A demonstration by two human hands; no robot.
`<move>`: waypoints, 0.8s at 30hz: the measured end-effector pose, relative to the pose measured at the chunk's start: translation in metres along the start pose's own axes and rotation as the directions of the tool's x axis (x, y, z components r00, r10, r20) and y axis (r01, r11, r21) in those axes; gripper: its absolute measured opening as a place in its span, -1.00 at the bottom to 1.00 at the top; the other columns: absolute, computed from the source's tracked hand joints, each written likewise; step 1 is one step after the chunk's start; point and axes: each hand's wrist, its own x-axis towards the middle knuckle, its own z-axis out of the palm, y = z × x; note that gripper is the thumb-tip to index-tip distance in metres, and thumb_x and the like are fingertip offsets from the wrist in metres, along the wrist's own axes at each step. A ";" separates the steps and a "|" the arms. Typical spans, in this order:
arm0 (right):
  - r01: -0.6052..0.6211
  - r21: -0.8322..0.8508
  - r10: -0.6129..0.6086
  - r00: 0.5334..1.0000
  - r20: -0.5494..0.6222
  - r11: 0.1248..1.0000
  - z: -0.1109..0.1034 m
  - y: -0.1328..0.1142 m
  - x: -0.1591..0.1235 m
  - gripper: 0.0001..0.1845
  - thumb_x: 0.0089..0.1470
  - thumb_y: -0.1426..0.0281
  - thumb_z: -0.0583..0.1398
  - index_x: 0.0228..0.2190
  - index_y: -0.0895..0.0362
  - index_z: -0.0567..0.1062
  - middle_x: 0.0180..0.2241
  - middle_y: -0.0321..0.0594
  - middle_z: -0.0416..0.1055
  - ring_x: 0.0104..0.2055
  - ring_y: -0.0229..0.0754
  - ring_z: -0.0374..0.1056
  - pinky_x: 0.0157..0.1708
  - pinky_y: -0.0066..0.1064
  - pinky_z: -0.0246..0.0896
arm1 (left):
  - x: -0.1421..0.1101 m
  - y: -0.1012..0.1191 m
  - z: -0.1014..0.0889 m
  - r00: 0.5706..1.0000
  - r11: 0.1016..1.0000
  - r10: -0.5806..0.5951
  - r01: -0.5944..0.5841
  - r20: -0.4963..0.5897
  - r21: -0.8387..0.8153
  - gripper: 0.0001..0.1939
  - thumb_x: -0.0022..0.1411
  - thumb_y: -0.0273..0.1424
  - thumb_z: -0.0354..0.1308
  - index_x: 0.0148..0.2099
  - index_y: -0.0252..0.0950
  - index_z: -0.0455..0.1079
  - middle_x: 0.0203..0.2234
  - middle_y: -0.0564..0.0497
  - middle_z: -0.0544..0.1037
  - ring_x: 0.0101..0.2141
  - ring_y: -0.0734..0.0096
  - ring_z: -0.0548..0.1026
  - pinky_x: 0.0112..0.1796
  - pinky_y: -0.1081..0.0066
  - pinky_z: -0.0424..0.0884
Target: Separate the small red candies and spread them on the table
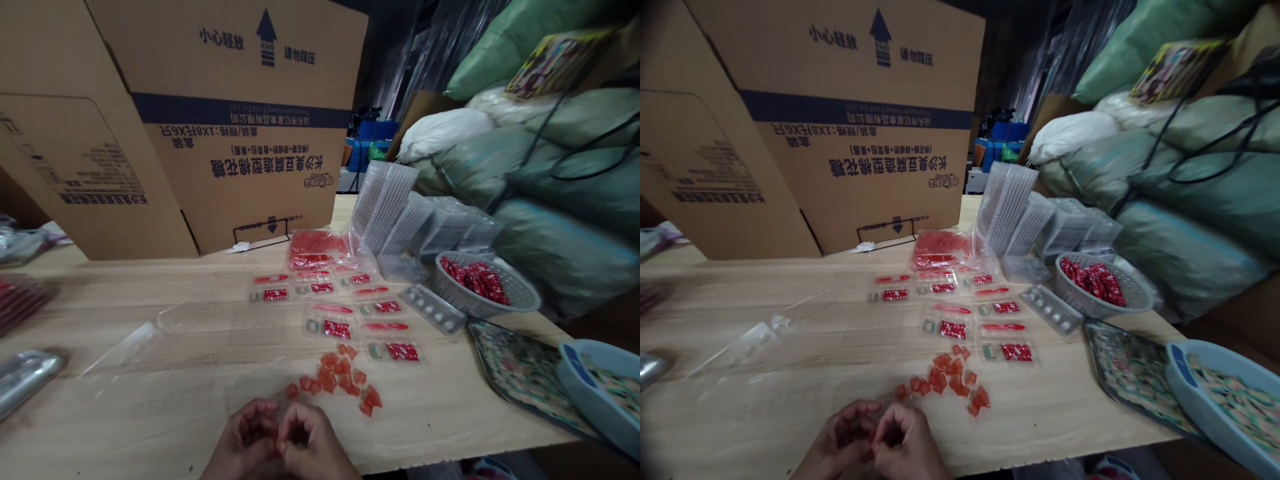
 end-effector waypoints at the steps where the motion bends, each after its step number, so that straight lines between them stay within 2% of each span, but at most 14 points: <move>1: -0.014 -0.042 0.015 1.000 0.010 0.999 0.001 0.003 -0.002 -0.86 -0.31 0.49 0.19 -0.64 0.11 0.28 -0.62 -0.41 0.24 -0.53 -0.32 0.18 -0.48 -0.50 0.09 | -0.001 -0.003 -0.001 1.000 1.000 0.003 -0.004 0.027 0.026 -0.59 -0.28 -0.23 0.47 -0.35 -0.28 0.49 -0.60 0.09 0.55 -0.56 0.47 0.44 -0.47 0.49 0.30; 5: -0.067 -0.058 0.069 0.997 0.019 0.996 0.005 0.012 -0.003 -0.88 -0.35 0.53 0.13 -0.65 0.11 0.27 -0.62 -0.42 0.23 -0.54 -0.33 0.14 -0.50 -0.51 0.05 | -0.005 -0.003 -0.001 1.000 0.980 0.020 -0.024 0.023 0.196 -0.79 -0.17 -0.31 0.36 -0.55 -0.31 0.43 -0.65 0.10 0.48 -0.56 0.49 0.38 -0.48 0.50 0.25; 9: 0.008 -0.188 -0.012 1.000 -0.021 0.982 0.006 0.015 -0.003 -0.88 -0.31 0.54 0.15 -0.63 0.11 0.29 -0.61 -0.40 0.24 -0.51 -0.31 0.18 -0.48 -0.50 0.05 | -0.005 -0.002 -0.007 0.999 0.982 -0.047 0.044 0.014 0.184 -0.75 -0.23 -0.25 0.37 -0.54 -0.32 0.46 -0.64 0.06 0.51 -0.55 0.46 0.39 -0.47 0.48 0.25; 11: 0.049 -0.152 -0.046 0.999 0.022 0.987 0.005 0.014 -0.005 -0.92 -0.23 0.50 0.17 -0.57 0.11 0.33 -0.58 -0.38 0.27 -0.50 -0.29 0.22 -0.47 -0.49 0.10 | -0.004 -0.004 -0.010 0.997 0.991 -0.067 0.069 -0.022 0.112 -0.72 -0.27 -0.23 0.41 -0.57 -0.31 0.44 -0.69 0.10 0.48 -0.61 0.53 0.33 -0.51 0.51 0.20; 13: 0.128 -0.066 -0.123 0.989 0.077 0.990 0.002 0.011 -0.006 -0.89 -0.16 0.44 0.21 -0.45 0.11 0.40 -0.48 -0.31 0.36 -0.41 -0.24 0.31 -0.38 -0.45 0.19 | -0.003 -0.007 -0.012 0.992 0.993 -0.117 0.116 -0.048 -0.020 -0.70 -0.29 -0.26 0.45 -0.58 -0.30 0.43 -0.73 0.14 0.43 -0.65 0.60 0.26 -0.54 0.54 0.16; 15: 0.277 -0.077 -0.269 0.958 0.101 0.958 -0.001 0.010 -0.006 -0.81 -0.12 0.42 0.26 -0.35 0.11 0.46 -0.34 -0.24 0.42 -0.26 -0.17 0.36 -0.23 -0.38 0.24 | -0.002 -0.010 -0.011 0.978 0.965 -0.205 0.197 -0.029 -0.176 -0.66 -0.32 -0.27 0.49 -0.55 -0.29 0.42 -0.74 0.18 0.40 -0.67 0.64 0.23 -0.55 0.55 0.12; 17: 0.399 -0.142 -0.388 0.916 0.103 0.906 -0.005 0.011 -0.003 -0.84 -0.10 0.43 0.29 -0.36 0.09 0.52 -0.30 -0.22 0.44 -0.21 -0.16 0.37 -0.19 -0.37 0.23 | -0.001 -0.014 -0.009 0.970 0.937 -0.242 0.236 0.006 -0.258 -0.63 -0.31 -0.26 0.51 -0.52 -0.28 0.40 -0.72 0.18 0.40 -0.67 0.66 0.23 -0.55 0.57 0.11; 20: 0.408 -0.124 -0.401 0.913 0.073 0.905 -0.008 0.016 0.000 -0.93 -0.04 0.39 0.30 -0.40 0.09 0.56 -0.37 -0.24 0.45 -0.30 -0.20 0.39 -0.29 -0.42 0.26 | 0.004 -0.021 -0.007 0.984 0.961 -0.175 0.178 0.032 -0.210 -0.54 -0.29 -0.13 0.50 -0.54 -0.29 0.33 -0.74 0.18 0.36 -0.70 0.67 0.21 -0.57 0.57 0.09; 24: 0.364 -0.118 -0.359 0.932 0.055 0.924 -0.012 0.015 0.004 -0.90 -0.06 0.34 0.34 -0.44 0.10 0.58 -0.39 -0.24 0.46 -0.32 -0.20 0.40 -0.31 -0.42 0.28 | 0.010 -0.018 -0.005 1.000 1.000 0.013 -0.013 -0.002 -0.009 -0.45 -0.34 0.02 0.44 -0.59 -0.27 0.27 -0.76 0.20 0.31 -0.69 0.62 0.20 -0.58 0.54 0.13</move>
